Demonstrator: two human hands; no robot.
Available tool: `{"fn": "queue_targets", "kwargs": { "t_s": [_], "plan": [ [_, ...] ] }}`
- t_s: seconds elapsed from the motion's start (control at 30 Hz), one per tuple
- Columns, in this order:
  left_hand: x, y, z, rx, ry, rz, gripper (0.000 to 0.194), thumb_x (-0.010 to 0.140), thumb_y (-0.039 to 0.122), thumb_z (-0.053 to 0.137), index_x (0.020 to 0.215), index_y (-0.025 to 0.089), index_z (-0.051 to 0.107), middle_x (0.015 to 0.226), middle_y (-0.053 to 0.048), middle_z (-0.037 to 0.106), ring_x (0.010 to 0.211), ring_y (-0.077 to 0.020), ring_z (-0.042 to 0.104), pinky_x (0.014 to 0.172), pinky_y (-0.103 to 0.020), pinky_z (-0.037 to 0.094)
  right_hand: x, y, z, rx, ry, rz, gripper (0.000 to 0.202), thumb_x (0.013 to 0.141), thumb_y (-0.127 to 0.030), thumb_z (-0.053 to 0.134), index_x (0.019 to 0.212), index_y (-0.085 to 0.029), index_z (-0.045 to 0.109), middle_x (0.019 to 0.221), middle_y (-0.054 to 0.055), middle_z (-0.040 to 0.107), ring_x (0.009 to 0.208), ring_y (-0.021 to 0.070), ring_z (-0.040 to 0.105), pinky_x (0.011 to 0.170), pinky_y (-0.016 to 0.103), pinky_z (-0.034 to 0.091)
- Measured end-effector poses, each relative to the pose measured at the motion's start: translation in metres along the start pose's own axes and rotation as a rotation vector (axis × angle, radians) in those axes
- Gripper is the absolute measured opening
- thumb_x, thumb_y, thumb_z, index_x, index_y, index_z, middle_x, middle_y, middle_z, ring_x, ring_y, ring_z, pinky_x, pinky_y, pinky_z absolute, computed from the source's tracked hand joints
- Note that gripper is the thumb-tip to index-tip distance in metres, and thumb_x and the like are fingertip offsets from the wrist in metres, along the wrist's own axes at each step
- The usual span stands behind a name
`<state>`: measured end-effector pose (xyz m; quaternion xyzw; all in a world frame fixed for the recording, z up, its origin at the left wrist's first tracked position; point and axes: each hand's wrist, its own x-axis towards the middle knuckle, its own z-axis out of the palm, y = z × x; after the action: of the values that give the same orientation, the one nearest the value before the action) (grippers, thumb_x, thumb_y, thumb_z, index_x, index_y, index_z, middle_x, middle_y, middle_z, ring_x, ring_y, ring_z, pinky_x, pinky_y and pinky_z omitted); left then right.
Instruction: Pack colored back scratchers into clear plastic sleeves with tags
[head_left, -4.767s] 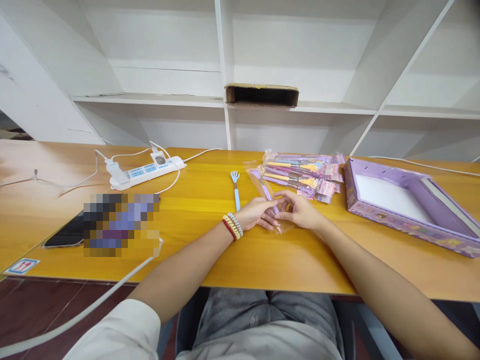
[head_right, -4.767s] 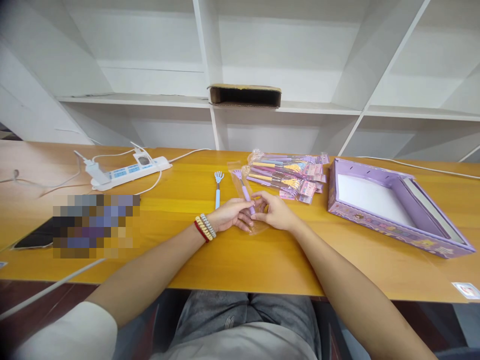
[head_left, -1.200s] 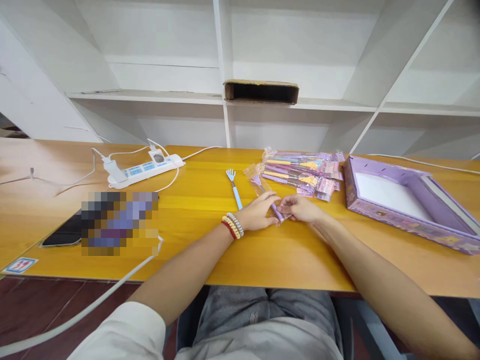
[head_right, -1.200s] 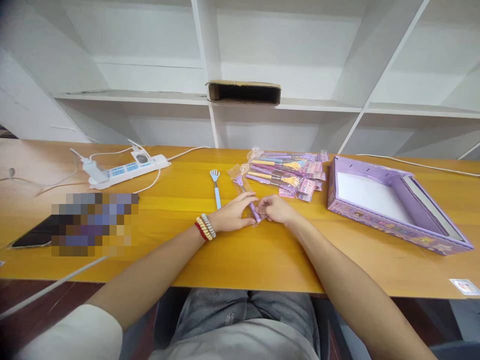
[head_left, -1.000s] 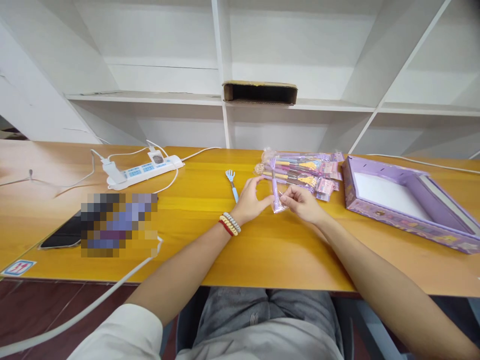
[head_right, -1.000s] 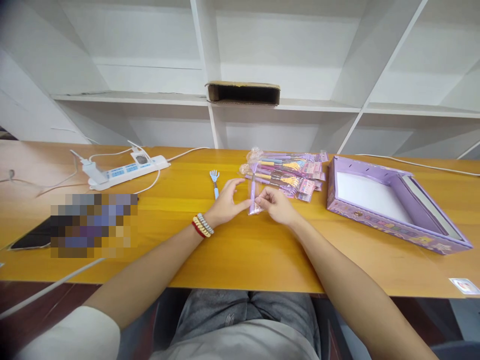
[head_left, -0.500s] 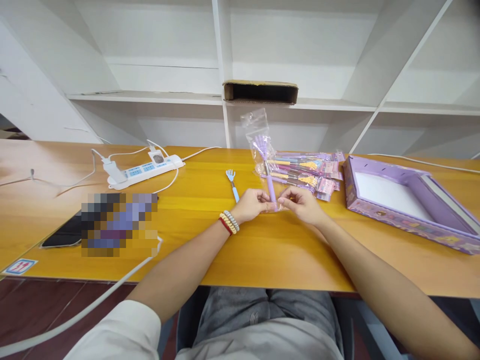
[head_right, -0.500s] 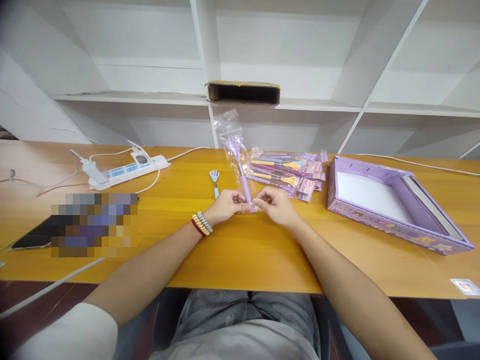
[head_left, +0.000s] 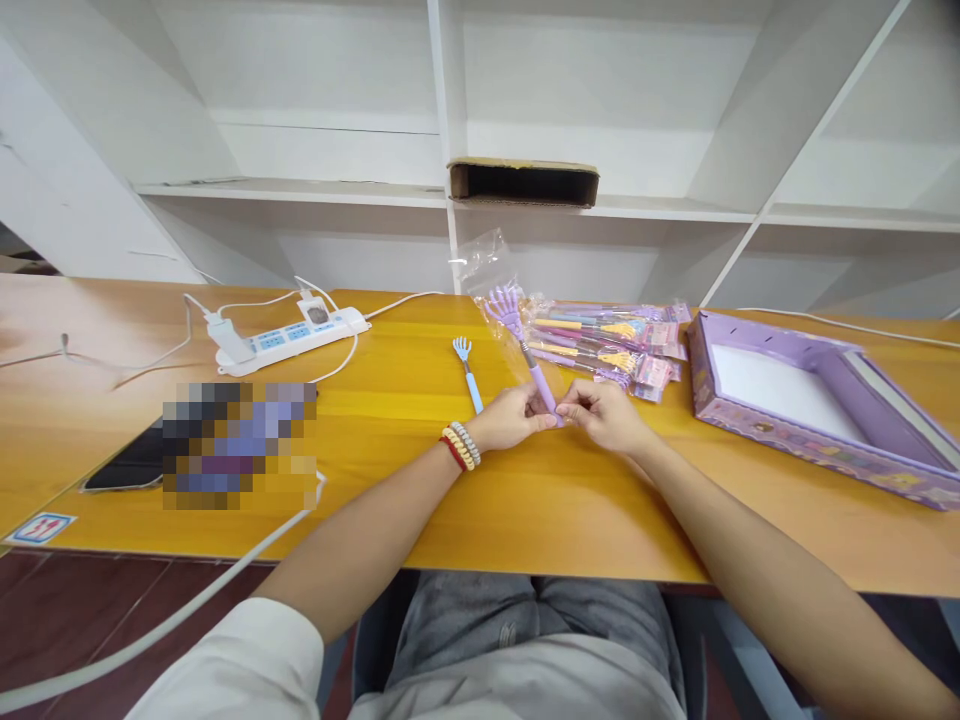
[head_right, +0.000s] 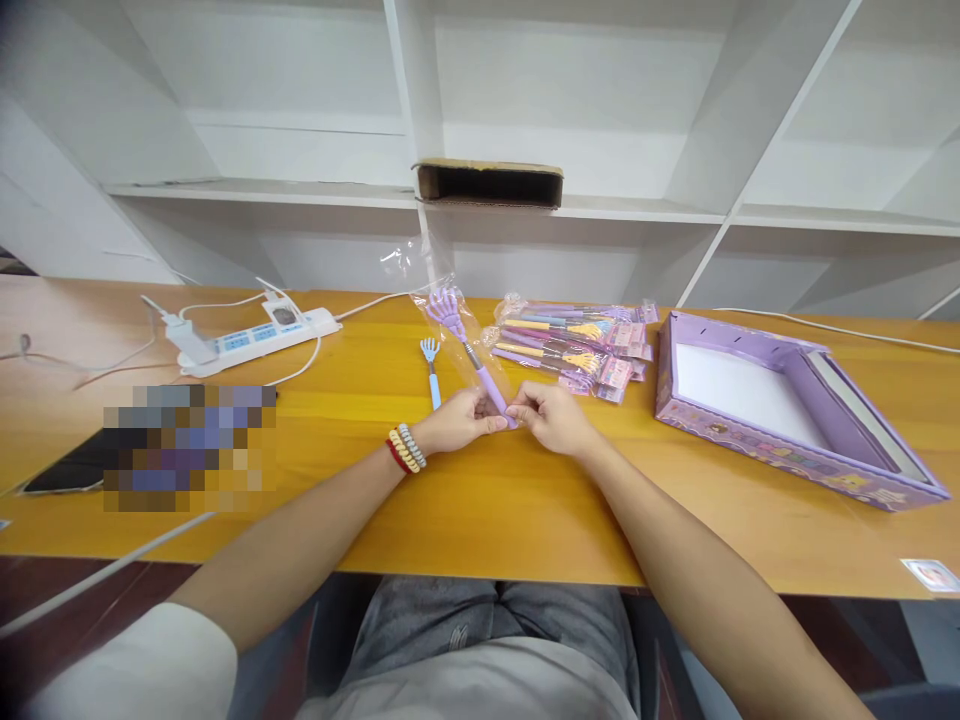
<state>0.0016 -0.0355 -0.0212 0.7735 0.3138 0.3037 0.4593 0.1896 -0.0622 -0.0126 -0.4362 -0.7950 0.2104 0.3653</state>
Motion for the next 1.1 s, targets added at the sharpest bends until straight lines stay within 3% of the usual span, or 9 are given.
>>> {"fn": "queue_targets", "kwargs": {
  "t_s": [0.13, 0.3, 0.5, 0.67, 0.83, 1.1],
  "plan": [
    [-0.001, -0.001, 0.002, 0.035, -0.050, 0.000, 0.038, 0.072, 0.039, 0.063, 0.097, 0.012, 0.058, 0.083, -0.005, 0.062, 0.072, -0.0131, 0.056, 0.064, -0.025, 0.043, 0.000, 0.000, 0.001, -0.098, 0.020, -0.055, 0.012, 0.079, -0.023, 0.055, 0.068, -0.017, 0.056, 0.058, 0.000, 0.059, 0.051, 0.0100, 0.049, 0.052, 0.022, 0.035],
    [-0.001, 0.003, 0.000, 0.260, -0.027, -0.014, 0.033, 0.078, 0.044, 0.054, 0.077, 0.013, 0.065, 0.063, -0.002, 0.061, 0.061, -0.0138, 0.054, 0.056, -0.024, 0.038, 0.000, 0.000, 0.002, -0.144, 0.019, -0.060, 0.011, 0.079, -0.022, 0.053, 0.069, -0.017, 0.055, 0.060, 0.001, 0.060, 0.052, 0.0106, 0.050, 0.053, 0.023, 0.036],
    [-0.003, 0.014, -0.003, 0.524, 0.030, 0.043, 0.027, 0.081, 0.033, 0.051, 0.067, 0.015, 0.067, 0.061, -0.004, 0.063, 0.055, -0.0133, 0.052, 0.055, -0.024, 0.033, 0.001, 0.006, 0.004, 0.063, -0.068, 0.036, 0.013, 0.079, -0.029, 0.055, 0.076, -0.017, 0.059, 0.069, 0.002, 0.065, 0.059, 0.0125, 0.055, 0.057, 0.025, 0.042],
    [-0.005, 0.016, -0.006, 0.489, -0.037, 0.080, 0.023, 0.080, 0.026, 0.050, 0.072, 0.017, 0.069, 0.064, -0.003, 0.065, 0.057, -0.0119, 0.053, 0.056, -0.022, 0.034, 0.001, 0.010, 0.004, 0.349, -0.200, 0.197, 0.022, 0.075, -0.037, 0.061, 0.080, -0.016, 0.059, 0.072, 0.004, 0.066, 0.058, 0.0118, 0.055, 0.054, 0.025, 0.044],
    [-0.005, 0.013, -0.004, 0.451, -0.044, 0.094, 0.024, 0.080, 0.025, 0.049, 0.073, 0.017, 0.070, 0.064, -0.002, 0.066, 0.057, -0.0114, 0.054, 0.058, -0.022, 0.036, 0.002, 0.006, -0.001, 0.371, -0.281, 0.195, 0.025, 0.077, -0.039, 0.059, 0.082, -0.014, 0.062, 0.070, 0.003, 0.064, 0.054, 0.0098, 0.051, 0.053, 0.024, 0.043],
    [-0.005, 0.013, -0.001, 0.429, -0.023, 0.045, 0.027, 0.080, 0.037, 0.053, 0.077, 0.015, 0.069, 0.064, -0.002, 0.064, 0.058, -0.0122, 0.053, 0.057, -0.022, 0.035, 0.001, 0.007, -0.006, 0.203, -0.180, 0.076, 0.026, 0.078, -0.038, 0.057, 0.070, -0.015, 0.068, 0.063, 0.003, 0.065, 0.055, 0.0117, 0.053, 0.055, 0.023, 0.041]
  ]
}}
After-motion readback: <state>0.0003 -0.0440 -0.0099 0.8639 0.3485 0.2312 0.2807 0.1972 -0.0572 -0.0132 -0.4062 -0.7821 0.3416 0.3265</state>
